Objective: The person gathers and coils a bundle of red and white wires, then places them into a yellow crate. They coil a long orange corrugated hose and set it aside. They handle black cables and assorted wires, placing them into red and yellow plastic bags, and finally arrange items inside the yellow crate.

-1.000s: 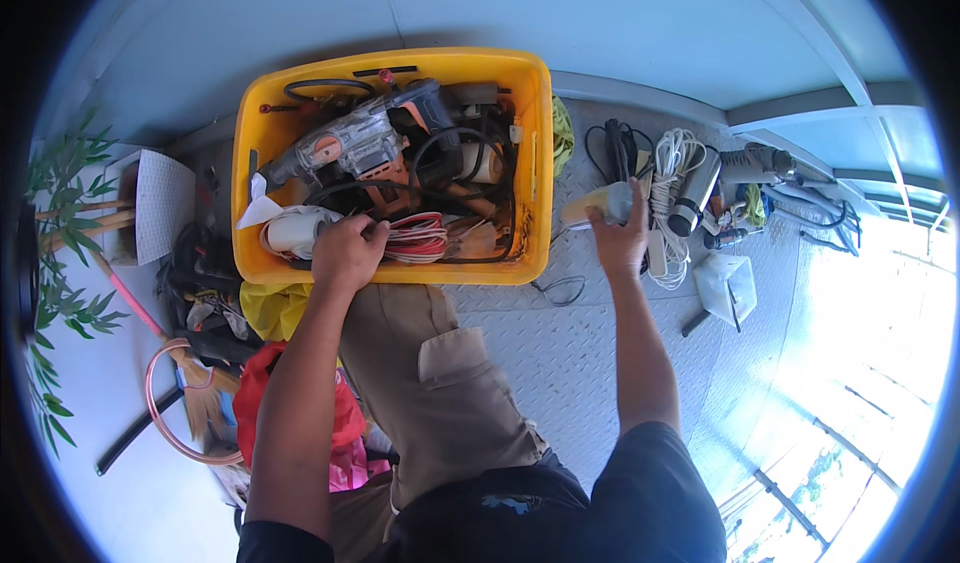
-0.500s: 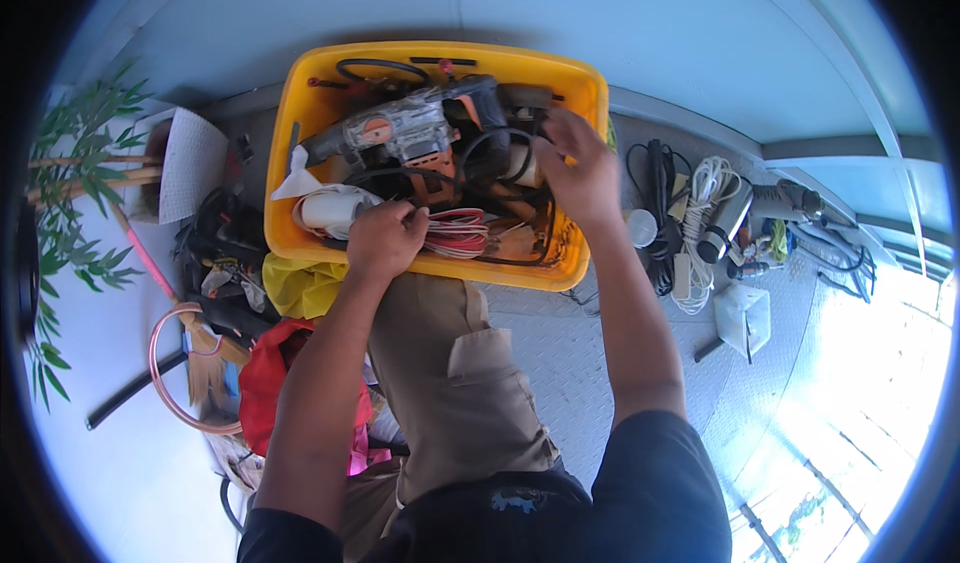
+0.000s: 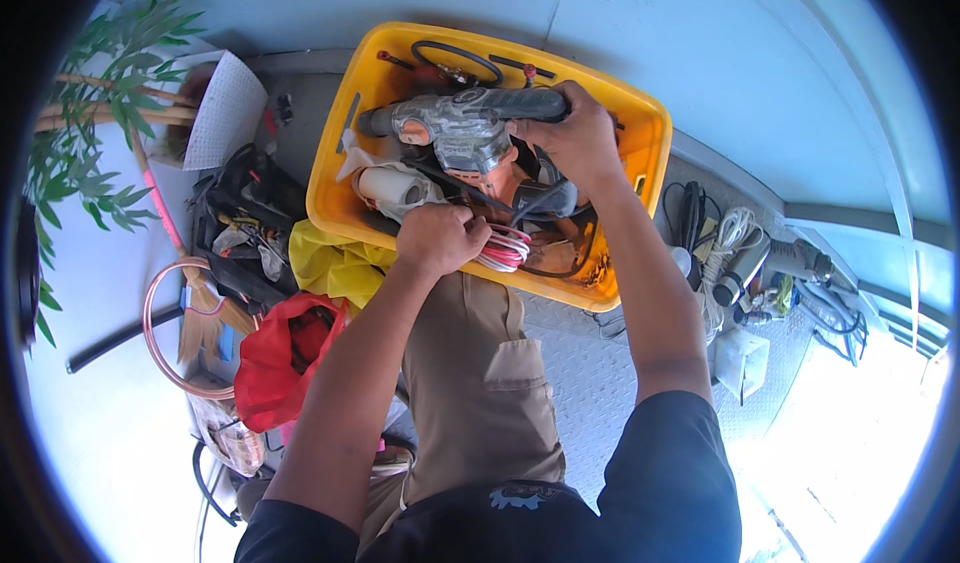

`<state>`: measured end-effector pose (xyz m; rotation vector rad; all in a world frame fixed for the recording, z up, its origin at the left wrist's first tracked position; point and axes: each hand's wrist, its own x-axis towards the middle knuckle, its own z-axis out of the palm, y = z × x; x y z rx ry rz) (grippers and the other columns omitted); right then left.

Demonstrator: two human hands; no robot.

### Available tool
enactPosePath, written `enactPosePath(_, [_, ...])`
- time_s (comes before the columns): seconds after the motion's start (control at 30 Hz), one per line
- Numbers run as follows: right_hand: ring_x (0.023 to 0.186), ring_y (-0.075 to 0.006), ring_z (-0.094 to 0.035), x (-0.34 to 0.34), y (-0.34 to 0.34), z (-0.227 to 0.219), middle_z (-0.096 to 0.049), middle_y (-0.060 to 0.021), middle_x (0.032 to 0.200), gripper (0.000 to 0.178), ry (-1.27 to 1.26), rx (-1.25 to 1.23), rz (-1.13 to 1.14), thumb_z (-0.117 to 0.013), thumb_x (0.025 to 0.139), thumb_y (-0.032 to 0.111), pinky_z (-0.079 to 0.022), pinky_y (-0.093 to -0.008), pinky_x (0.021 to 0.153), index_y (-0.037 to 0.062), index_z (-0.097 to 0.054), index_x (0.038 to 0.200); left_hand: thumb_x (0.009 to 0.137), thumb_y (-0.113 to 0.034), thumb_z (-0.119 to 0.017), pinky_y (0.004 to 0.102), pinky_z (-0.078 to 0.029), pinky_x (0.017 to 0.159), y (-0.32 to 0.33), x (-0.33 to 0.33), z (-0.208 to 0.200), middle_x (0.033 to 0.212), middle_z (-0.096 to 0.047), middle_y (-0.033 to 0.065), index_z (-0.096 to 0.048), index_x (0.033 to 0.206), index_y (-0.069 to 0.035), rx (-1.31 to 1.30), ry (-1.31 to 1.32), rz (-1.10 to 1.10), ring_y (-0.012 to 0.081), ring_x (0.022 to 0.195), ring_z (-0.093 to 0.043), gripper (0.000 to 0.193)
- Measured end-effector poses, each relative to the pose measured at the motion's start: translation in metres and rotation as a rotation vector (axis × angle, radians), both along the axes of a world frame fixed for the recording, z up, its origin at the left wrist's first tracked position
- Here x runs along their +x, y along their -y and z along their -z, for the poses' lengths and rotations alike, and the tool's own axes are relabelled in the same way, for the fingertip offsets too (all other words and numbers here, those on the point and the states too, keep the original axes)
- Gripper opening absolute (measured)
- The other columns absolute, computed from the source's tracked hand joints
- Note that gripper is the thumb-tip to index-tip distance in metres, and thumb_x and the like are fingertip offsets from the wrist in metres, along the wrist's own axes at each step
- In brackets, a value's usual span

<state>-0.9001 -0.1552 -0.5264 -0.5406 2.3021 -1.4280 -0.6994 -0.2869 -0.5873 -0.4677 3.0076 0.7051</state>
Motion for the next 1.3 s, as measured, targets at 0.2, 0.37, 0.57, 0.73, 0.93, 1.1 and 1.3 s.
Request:
enactPosePath(0.2, [0.072, -0.0097, -0.064, -0.011, -0.035, -0.07, -0.071, -0.0055, 0.084, 0.03, -0.18, -0.197, 0.067, -0.085, 0.081, 0.014, -0.053, -0.026, 0.067, -0.0015, -0.066, 0.099, 0.084, -0.04, -0.062, 0.0446, -0.059, 0.065, 0.0, 0.004, -0.002, 0.067, -0.07, 0.0129, -0.071, 0.066, -0.01, 0.015, -0.012, 0.042, 0.0326, 0.064, -0.07, 0.036])
enactPosePath(0.37, [0.079, -0.0089, -0.065, -0.063, -0.094, -0.082, -0.071, -0.0053, 0.089, 0.031, -0.374, -0.159, 0.142, -0.082, 0.085, 0.009, -0.052, -0.0236, 0.072, -0.0041, -0.064, 0.107, 0.082, -0.035, -0.064, 0.0437, -0.058, 0.061, -0.003, 0.005, 0.002, 0.063, -0.068, 0.0118, -0.07, 0.064, -0.011, 0.013, -0.044, 0.034, 0.0315, 0.06, -0.069, 0.031])
enactPosePath(0.57, [0.08, -0.0111, -0.067, -0.08, -0.104, -0.02, -0.073, -0.0074, 0.092, 0.037, -0.409, -0.166, 0.215, -0.085, 0.083, 0.015, -0.054, -0.0264, 0.074, -0.0038, -0.068, 0.11, 0.078, -0.032, -0.067, 0.0427, -0.057, 0.058, -0.003, 0.009, 0.007, 0.061, -0.066, 0.0114, -0.067, 0.059, -0.01, -0.012, -0.218, 0.03, 0.0306, 0.057, -0.067, 0.029])
enactPosePath(0.73, [0.089, -0.031, -0.072, -0.097, -0.071, 0.009, -0.073, -0.0139, 0.098, 0.053, -0.96, 0.111, 0.16, -0.088, 0.077, 0.042, -0.058, -0.0393, 0.08, 0.0077, -0.073, 0.115, 0.077, -0.03, -0.069, 0.0435, -0.056, 0.058, -0.004, 0.007, 0.001, 0.061, -0.065, 0.0106, -0.066, 0.06, -0.01, -0.003, -0.163, 0.019, 0.0313, 0.056, -0.066, 0.026])
enactPosePath(0.93, [0.097, -0.0345, -0.065, -0.062, -0.063, 0.043, -0.07, -0.008, 0.105, 0.061, -1.055, 0.427, 0.546, -0.086, 0.073, 0.047, -0.055, -0.046, 0.086, 0.01, -0.069, 0.118, 0.077, -0.024, -0.07, 0.0407, -0.056, 0.065, -0.003, 0.005, -0.007, 0.078, -0.068, 0.0082, -0.067, 0.077, -0.008, 0.115, 0.028, 0.002, 0.0307, 0.072, -0.068, 0.016])
enactPosePath(1.1, [0.107, -0.0342, -0.059, -0.047, -0.061, 0.068, -0.067, -0.0049, 0.109, 0.058, -1.024, 0.314, 0.723, -0.081, 0.074, 0.038, -0.053, -0.0458, 0.09, 0.0168, -0.065, 0.125, 0.075, -0.032, -0.077, 0.0488, -0.046, 0.105, 0.007, -0.016, -0.016, 0.132, -0.064, 0.0103, -0.064, 0.126, -0.015, 0.028, 0.29, 0.296, 0.0335, 0.125, -0.057, 0.055])
enactPosePath(1.3, [0.085, -0.0349, -0.065, -0.05, -0.068, 0.056, -0.069, -0.0137, 0.099, 0.051, -1.172, 0.308, 0.652, -0.078, 0.08, 0.022, -0.055, -0.0464, 0.077, 0.0041, -0.064, 0.126, 0.069, -0.036, -0.083, 0.057, -0.02, 0.123, 0.034, -0.086, 0.01, 0.154, -0.051, 0.0083, -0.049, 0.151, -0.021, -0.122, 0.953, 0.594, 0.0367, 0.143, -0.042, 0.09])
